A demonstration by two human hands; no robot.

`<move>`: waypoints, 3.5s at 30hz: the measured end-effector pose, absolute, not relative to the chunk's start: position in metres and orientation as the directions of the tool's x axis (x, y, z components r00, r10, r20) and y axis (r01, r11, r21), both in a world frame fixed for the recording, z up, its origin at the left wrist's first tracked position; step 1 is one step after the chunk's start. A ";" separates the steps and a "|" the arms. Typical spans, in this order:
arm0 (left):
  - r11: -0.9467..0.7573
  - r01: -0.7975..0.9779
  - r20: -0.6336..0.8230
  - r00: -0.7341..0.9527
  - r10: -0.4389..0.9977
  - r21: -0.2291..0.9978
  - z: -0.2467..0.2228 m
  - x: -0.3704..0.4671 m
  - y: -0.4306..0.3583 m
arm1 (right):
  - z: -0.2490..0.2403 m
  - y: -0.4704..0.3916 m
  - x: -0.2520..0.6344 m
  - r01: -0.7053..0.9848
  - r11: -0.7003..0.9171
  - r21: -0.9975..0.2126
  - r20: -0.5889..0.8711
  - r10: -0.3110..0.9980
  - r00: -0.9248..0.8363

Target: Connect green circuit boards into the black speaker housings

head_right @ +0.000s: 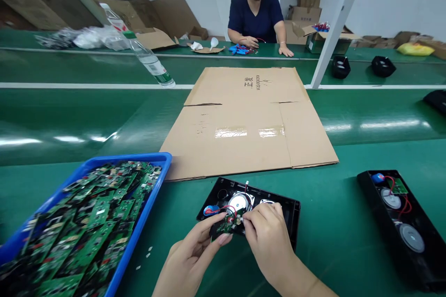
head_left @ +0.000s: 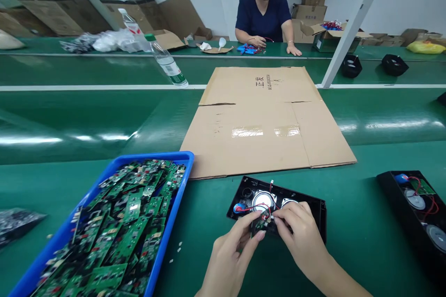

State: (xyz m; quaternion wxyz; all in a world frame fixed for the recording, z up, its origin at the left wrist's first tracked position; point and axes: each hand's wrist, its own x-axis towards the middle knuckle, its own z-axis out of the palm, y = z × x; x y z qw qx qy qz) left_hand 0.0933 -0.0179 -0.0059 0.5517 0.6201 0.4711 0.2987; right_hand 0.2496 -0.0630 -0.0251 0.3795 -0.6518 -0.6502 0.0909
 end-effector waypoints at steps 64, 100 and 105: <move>0.365 -0.059 -0.275 0.550 0.789 0.929 -0.011 0.095 -0.013 | -0.024 -0.045 0.259 0.884 0.325 -0.336 0.352 0.914 -0.203; 0.218 -0.093 -0.145 0.494 0.857 0.972 -0.010 0.088 -0.010 | -0.007 -0.031 0.272 0.799 0.383 -0.463 0.225 0.923 -0.312; 0.247 -0.086 -0.185 0.441 0.878 0.965 -0.006 0.086 -0.007 | 0.000 -0.025 0.273 0.800 0.274 -0.534 0.121 0.961 -0.248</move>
